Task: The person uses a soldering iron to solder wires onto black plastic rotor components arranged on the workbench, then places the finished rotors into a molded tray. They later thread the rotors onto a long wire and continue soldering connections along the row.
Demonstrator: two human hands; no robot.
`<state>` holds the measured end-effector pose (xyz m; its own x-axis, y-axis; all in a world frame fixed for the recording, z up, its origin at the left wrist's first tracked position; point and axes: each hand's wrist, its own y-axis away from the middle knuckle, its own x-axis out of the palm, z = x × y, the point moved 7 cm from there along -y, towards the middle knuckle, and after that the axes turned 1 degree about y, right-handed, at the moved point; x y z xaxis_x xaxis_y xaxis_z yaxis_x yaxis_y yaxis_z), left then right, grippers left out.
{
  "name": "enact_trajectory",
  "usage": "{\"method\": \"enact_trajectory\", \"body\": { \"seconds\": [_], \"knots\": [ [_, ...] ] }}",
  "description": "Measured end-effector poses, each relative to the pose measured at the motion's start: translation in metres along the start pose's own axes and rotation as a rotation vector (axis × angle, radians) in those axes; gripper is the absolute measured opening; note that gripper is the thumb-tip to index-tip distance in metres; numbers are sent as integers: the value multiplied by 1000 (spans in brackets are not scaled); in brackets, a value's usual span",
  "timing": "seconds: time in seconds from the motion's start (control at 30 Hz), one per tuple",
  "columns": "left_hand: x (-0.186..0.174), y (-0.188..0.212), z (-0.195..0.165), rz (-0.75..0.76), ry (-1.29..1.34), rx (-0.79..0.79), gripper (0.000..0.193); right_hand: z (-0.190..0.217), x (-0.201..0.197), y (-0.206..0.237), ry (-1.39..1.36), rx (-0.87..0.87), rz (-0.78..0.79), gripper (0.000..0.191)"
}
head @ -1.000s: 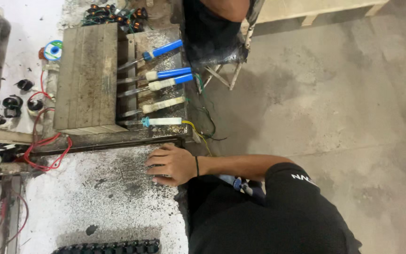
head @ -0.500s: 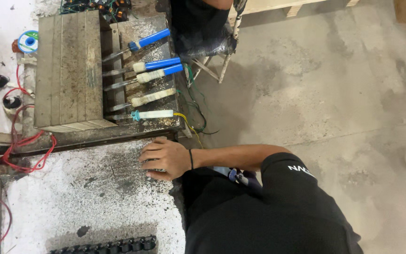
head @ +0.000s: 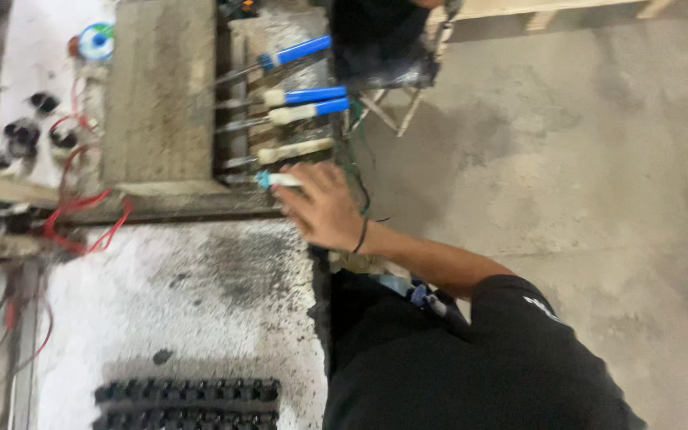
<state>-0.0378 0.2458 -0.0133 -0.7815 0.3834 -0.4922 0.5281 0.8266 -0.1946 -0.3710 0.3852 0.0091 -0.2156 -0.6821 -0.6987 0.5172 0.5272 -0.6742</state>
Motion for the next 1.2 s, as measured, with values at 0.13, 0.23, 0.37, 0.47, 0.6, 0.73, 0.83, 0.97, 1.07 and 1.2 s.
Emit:
{"method": "enact_trajectory", "body": {
  "seconds": [0.13, 0.23, 0.37, 0.47, 0.6, 0.73, 0.83, 0.97, 1.07, 1.2],
  "knots": [
    [-3, 24, -42, 169, 275, 49, 18, -26, 2, -11, 50, 72, 97, 30],
    [7, 27, -75, 389, 433, 123, 15, -25, 9, -18, -38, 53, 89, 26],
    [23, 17, -99, 519, 424, 100, 12, -25, 14, -25, -123, 24, 123, 23],
    [27, 10, -101, 473, 475, 22, 9, -37, -7, -18, -216, 14, 78, 23],
    [27, 5, -89, 385, 513, -138, 17, -47, -45, 12, -263, 20, 42, 22],
    [31, -8, -97, 372, 461, -32, 16, -29, -58, 29, -432, 25, 26, 22],
    [41, -19, -104, 376, 423, 24, 13, 3, -53, 27, -508, -31, 42, 28],
    [43, -28, -118, 234, 515, 252, 12, 65, -43, 21, -662, -186, 129, 31],
    [52, -33, -102, 277, 565, 47, 12, 110, -34, 21, -723, -323, 233, 37],
    [19, -41, -73, 16, 799, -84, 16, 157, -55, 33, -743, -700, 93, 27]
  ]
}}
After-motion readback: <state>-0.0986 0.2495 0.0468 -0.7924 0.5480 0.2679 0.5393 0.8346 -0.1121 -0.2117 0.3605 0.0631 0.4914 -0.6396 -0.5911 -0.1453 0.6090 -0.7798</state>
